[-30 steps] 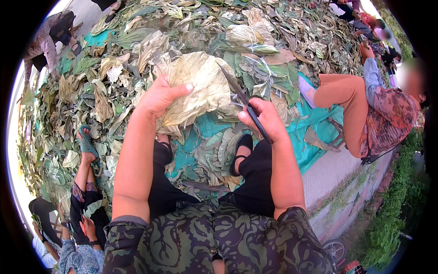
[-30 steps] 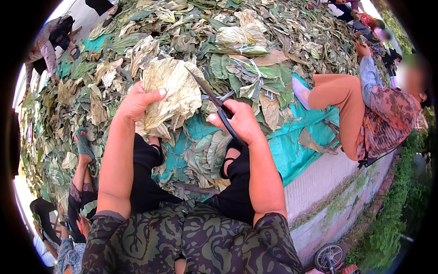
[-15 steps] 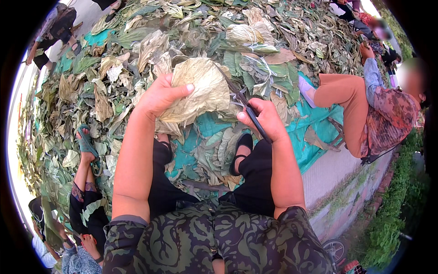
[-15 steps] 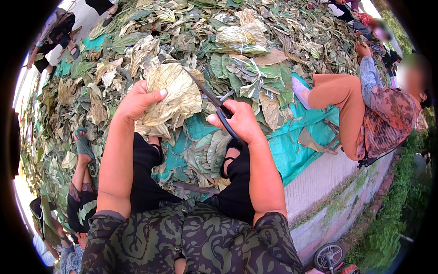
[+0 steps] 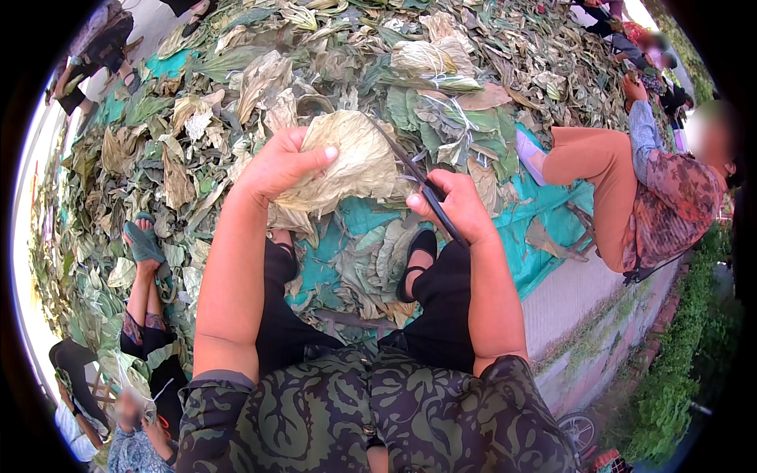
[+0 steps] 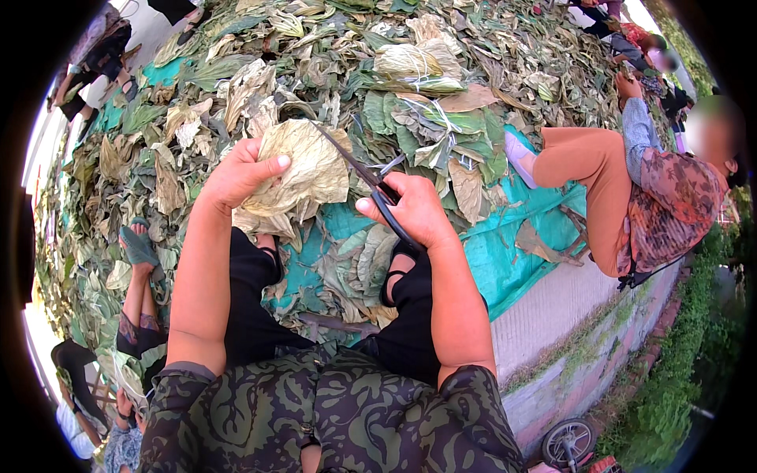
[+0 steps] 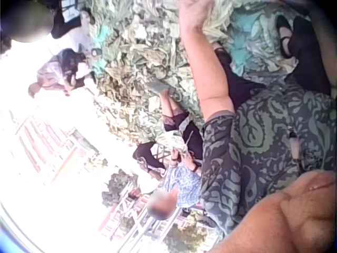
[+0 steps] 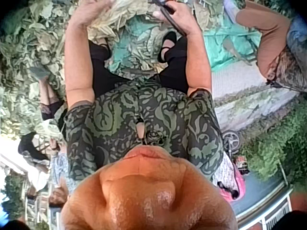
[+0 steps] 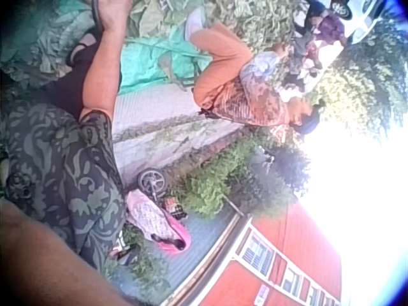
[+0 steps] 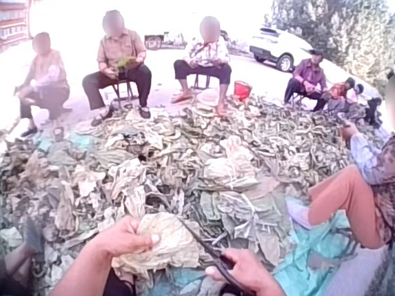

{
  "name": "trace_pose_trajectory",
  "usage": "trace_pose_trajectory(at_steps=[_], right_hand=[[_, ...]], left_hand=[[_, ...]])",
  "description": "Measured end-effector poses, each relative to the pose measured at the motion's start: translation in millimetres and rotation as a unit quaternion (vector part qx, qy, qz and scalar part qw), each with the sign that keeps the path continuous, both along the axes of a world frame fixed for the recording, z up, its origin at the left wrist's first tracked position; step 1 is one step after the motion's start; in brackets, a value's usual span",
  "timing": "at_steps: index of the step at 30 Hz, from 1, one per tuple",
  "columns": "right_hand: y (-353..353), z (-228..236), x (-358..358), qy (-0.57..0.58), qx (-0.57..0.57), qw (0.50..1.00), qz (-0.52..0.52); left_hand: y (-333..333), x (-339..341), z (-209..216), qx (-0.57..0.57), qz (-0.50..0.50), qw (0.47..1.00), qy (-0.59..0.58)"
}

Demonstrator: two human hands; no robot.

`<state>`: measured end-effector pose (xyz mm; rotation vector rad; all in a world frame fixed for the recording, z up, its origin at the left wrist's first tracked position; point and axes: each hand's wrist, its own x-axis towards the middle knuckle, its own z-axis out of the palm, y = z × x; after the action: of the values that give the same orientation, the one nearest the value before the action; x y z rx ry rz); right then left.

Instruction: The person sits on the ground and uses shears to trim the edges of large dried leaves. They pick up leaves from a large pile on a tarp, cut them, and place the trimmed pieces back onto the pile.

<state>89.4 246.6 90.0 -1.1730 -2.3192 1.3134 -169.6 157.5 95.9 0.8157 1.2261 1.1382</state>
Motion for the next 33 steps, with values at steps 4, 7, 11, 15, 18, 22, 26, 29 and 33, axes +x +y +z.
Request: trace_pose_trajectory(at_steps=[4, 7, 11, 15, 18, 22, 26, 29, 33], right_hand=[[0.0, 1.9, -0.7, -0.014, 0.014, 1.000, 0.010], [-0.3, 1.7, -0.4, -0.016, 0.030, 0.999, 0.017], [-0.4, 4.3, -0.9, -0.029, 0.030, 0.999, 0.023], [-0.7, 8.8, -0.2, -0.040, -0.002, 0.999, 0.012], [-0.7, 6.7, -0.3, -0.040, 0.009, 0.999, 0.015], [-1.3, 6.8, -1.0, -0.023, 0.035, 0.999, 0.031], [-3.1, 6.2, -1.3, -0.012, 0.052, 0.998, 0.045], [-3.6, 6.0, -1.8, -0.024, 0.074, 0.996, 0.034], [-4.9, 4.2, -1.8, -0.024, 0.094, 0.995, 0.020]], left_hand=[[0.5, -5.0, -3.2, 0.001, -0.030, 0.999, 0.043], [-0.2, -1.4, 3.2, -0.017, -0.058, 0.996, 0.063], [-0.8, -1.7, 3.7, -0.027, -0.077, 0.994, 0.067], [-0.5, 1.0, 6.8, 0.003, -0.035, 0.999, 0.028], [0.5, -1.6, 4.1, 0.014, -0.028, 0.999, 0.012], [1.1, -3.7, 2.0, 0.008, -0.051, 0.998, 0.039], [0.9, -4.2, 0.0, 0.012, -0.057, 0.997, 0.046], [0.5, -2.8, 1.1, 0.011, -0.046, 0.998, 0.034], [-0.4, 0.3, 6.3, 0.021, -0.035, 0.999, 0.019]])
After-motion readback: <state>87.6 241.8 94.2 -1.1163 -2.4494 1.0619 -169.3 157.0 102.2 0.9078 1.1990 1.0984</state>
